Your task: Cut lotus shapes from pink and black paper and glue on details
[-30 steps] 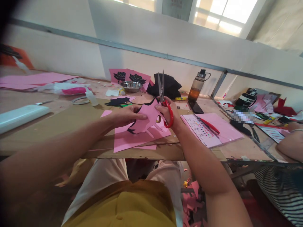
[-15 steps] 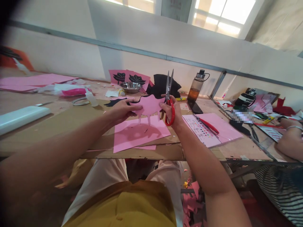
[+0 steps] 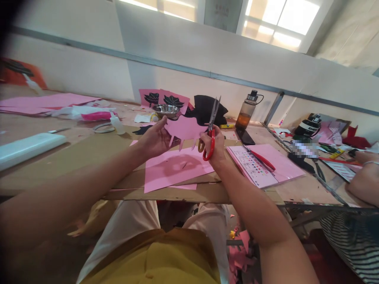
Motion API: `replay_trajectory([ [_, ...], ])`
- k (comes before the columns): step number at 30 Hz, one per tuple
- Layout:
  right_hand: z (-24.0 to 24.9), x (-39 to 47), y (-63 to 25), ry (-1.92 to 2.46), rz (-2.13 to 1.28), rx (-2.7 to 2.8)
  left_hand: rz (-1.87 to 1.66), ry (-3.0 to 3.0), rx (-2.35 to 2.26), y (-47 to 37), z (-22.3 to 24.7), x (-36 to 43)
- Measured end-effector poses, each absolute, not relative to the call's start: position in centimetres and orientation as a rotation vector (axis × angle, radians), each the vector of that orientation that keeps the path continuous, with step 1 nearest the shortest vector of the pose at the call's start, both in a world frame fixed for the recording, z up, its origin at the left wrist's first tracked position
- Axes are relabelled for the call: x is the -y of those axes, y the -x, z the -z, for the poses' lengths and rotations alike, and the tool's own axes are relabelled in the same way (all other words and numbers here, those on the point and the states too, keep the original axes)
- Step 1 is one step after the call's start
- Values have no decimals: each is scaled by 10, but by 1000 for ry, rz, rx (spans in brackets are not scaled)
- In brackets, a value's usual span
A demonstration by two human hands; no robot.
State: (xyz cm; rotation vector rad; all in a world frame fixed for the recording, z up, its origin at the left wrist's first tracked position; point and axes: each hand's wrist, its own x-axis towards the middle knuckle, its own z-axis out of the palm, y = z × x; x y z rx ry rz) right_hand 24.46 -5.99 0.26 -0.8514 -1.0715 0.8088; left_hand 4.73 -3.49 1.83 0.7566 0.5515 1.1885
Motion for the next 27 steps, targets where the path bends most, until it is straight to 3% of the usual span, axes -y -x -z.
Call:
replay_trajectory([
  [9, -5, 53, -252, 744, -706, 910, -1024, -992, -344, -64, -7, 44],
  [15, -1, 54, -242, 717, -740, 844, -1110, -1203, -394, -85, -5, 61],
  [27, -2, 62, -236, 770, -642, 1045, -1259, -778, -545, -110, -28, 51],
])
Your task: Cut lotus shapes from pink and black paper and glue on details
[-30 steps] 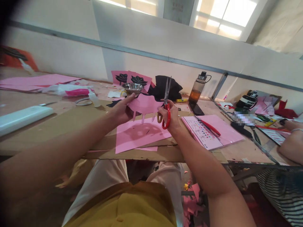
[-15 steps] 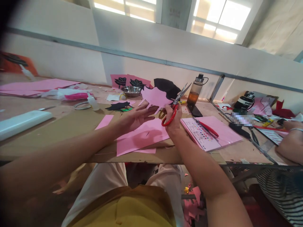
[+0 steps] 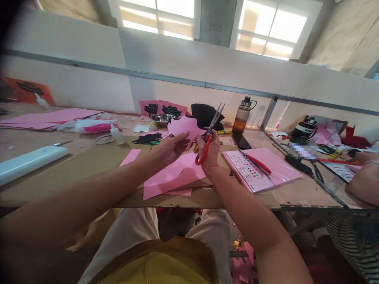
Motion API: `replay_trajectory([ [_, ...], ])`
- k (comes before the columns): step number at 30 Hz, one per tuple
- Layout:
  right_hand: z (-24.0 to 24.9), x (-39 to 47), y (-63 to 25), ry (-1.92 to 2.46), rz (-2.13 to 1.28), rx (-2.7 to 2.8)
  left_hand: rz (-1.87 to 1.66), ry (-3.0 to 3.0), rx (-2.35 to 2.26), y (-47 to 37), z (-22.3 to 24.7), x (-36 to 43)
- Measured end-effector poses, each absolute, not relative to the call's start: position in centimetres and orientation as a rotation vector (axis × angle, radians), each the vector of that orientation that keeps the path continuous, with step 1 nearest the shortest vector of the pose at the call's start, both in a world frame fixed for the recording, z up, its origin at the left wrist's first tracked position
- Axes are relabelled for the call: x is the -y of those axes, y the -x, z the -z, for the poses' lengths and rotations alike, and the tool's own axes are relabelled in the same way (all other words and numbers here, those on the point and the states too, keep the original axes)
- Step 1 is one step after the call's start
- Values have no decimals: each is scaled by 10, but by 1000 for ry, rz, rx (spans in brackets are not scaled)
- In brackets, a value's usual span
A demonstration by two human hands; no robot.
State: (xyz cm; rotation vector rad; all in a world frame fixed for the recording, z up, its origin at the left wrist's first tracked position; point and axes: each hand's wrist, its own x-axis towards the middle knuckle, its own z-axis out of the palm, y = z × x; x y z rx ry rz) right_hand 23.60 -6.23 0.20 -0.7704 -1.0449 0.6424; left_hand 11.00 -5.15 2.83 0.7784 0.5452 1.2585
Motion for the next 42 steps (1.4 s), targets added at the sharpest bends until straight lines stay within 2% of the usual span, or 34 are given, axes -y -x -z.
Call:
replay_trajectory([
  [14, -6, 62, -255, 750, -998, 1247, -1371, -820, -516, -62, -32, 24],
  [23, -19, 65, -270, 1042, -868, 1635, -1337, -940, -643, -43, -42, 12],
  [28, -16, 60, -268, 933, -872, 1416, -1298, -922, -669, -40, -41, 11],
  [33, -17, 59, -268, 795, -935, 1228, -1078, -1134, -606, -47, -25, 15],
  [42, -15, 63, -260, 875, -995, 1354, -1000, -1528, -763, -49, -16, 20],
])
